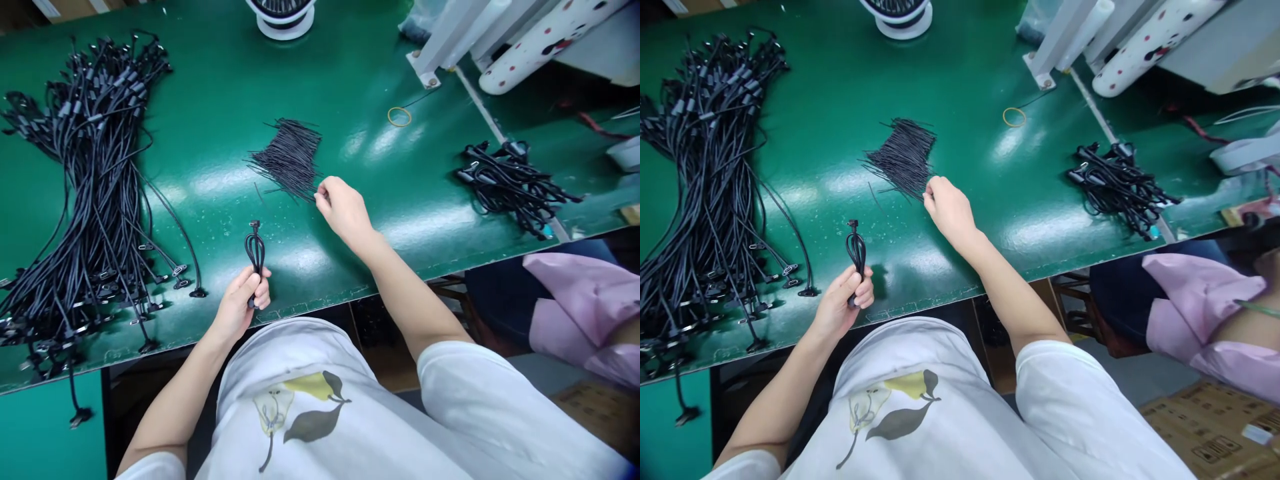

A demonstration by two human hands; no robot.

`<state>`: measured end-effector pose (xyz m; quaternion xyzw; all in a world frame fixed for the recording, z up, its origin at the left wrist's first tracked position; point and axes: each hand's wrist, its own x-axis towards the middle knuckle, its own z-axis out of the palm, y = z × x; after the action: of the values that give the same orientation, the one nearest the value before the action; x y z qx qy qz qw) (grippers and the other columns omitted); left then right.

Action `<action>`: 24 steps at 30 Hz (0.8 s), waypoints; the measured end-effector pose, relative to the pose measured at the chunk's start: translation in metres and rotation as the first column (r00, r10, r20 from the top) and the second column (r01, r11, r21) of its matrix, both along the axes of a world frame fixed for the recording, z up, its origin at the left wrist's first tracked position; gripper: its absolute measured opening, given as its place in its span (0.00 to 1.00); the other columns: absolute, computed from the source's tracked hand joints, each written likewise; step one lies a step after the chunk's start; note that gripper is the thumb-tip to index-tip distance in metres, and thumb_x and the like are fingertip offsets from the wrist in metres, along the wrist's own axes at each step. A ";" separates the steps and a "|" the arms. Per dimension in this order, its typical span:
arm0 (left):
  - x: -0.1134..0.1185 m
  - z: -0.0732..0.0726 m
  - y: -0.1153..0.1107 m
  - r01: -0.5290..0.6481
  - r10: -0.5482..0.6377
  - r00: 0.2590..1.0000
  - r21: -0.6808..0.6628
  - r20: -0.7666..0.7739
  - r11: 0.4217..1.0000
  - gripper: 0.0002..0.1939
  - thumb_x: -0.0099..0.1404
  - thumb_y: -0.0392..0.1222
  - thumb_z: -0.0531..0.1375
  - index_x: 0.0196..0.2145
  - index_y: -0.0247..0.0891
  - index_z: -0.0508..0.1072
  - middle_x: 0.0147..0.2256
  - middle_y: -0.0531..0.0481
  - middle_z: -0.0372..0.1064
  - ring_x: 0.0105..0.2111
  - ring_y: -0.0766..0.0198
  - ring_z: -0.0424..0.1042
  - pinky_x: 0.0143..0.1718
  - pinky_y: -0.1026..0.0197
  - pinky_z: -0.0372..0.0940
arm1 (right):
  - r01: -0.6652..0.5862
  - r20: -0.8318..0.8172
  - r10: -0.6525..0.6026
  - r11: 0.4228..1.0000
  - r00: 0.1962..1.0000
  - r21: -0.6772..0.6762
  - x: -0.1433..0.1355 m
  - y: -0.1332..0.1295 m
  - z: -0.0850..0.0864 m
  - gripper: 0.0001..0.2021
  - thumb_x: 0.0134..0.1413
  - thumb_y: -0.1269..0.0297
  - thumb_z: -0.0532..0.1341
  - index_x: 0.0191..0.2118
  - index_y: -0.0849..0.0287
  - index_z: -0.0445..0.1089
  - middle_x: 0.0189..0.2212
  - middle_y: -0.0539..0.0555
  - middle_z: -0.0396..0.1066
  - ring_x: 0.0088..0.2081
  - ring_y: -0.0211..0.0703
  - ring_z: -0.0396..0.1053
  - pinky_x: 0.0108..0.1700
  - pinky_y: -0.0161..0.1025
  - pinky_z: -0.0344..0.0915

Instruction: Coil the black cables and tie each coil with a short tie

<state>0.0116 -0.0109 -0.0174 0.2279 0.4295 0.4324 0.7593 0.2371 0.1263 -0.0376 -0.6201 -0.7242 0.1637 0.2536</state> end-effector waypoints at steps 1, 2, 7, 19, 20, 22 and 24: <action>0.001 0.000 0.000 0.000 0.000 1.000 0.007 0.013 1.000 0.17 0.60 0.49 0.67 0.40 0.35 0.70 0.22 0.59 0.53 0.18 0.74 0.52 0.21 0.68 0.50 | -0.037 -0.123 0.032 0.999 0.992 -0.032 -0.004 -0.013 0.003 0.07 0.59 0.68 0.55 0.40 0.61 0.68 0.36 0.57 0.71 0.34 0.42 0.66 0.40 0.40 0.61; 0.002 0.000 -0.001 0.004 -0.004 1.000 0.014 0.028 1.000 0.19 0.60 0.49 0.67 0.44 0.36 0.69 0.22 0.60 0.54 0.18 0.74 0.52 0.20 0.68 0.50 | -0.115 -0.255 0.090 0.990 0.963 -0.085 -0.010 -0.028 0.005 0.07 0.60 0.66 0.55 0.41 0.60 0.69 0.34 0.54 0.71 0.31 0.40 0.66 0.38 0.38 0.61; 0.005 -0.005 -0.003 0.045 -0.043 0.999 0.068 -0.031 0.997 0.25 0.63 0.49 0.64 0.54 0.36 0.67 0.22 0.59 0.54 0.19 0.73 0.52 0.22 0.67 0.51 | -0.517 -0.463 0.424 0.851 0.778 -0.088 -0.047 -0.097 0.006 0.08 0.62 0.66 0.55 0.38 0.59 0.71 0.31 0.50 0.70 0.29 0.35 0.65 0.34 0.34 0.60; -0.002 -0.020 -0.004 0.126 -0.063 0.935 0.160 -0.350 0.979 0.27 0.63 0.55 0.59 0.52 0.31 0.70 0.17 0.60 0.54 0.18 0.70 0.54 0.23 0.65 0.52 | -0.833 0.566 0.616 0.455 0.549 0.314 -0.054 -0.099 0.018 0.14 0.66 0.71 0.49 0.42 0.60 0.72 0.41 0.57 0.74 0.41 0.43 0.68 0.41 0.42 0.61; -0.004 -0.023 -0.004 0.183 -0.125 0.927 0.137 -0.353 0.974 0.24 0.63 0.56 0.59 0.45 0.31 0.72 0.17 0.60 0.54 0.17 0.70 0.53 0.21 0.65 0.51 | -0.857 0.593 0.620 0.399 0.514 0.325 -0.054 -0.097 0.017 0.13 0.66 0.71 0.49 0.44 0.60 0.72 0.48 0.58 0.73 0.49 0.45 0.67 0.47 0.43 0.62; -0.009 -0.029 -0.004 0.271 -0.217 0.900 0.095 -0.379 0.958 0.18 0.62 0.54 0.60 0.34 0.33 0.71 0.16 0.60 0.55 0.16 0.71 0.53 0.19 0.65 0.49 | -0.890 0.621 0.638 0.331 0.455 0.313 -0.055 -0.096 0.017 0.12 0.64 0.71 0.51 0.45 0.63 0.72 0.54 0.59 0.69 0.57 0.48 0.63 0.55 0.46 0.61; -0.011 -0.032 -0.006 0.287 -0.245 0.896 0.063 -0.371 0.956 0.13 0.61 0.50 0.60 0.31 0.36 0.68 0.17 0.59 0.57 0.15 0.72 0.53 0.18 0.66 0.48 | -0.917 0.659 0.638 0.307 0.398 0.256 -0.057 -0.097 0.018 0.11 0.63 0.71 0.52 0.41 0.64 0.73 0.50 0.61 0.72 0.54 0.51 0.66 0.54 0.47 0.64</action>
<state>0.0002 -0.0173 -0.0495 0.4033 0.4997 0.2997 0.7055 0.1803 0.0298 -0.0195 -0.0775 -0.9804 -0.1096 0.1442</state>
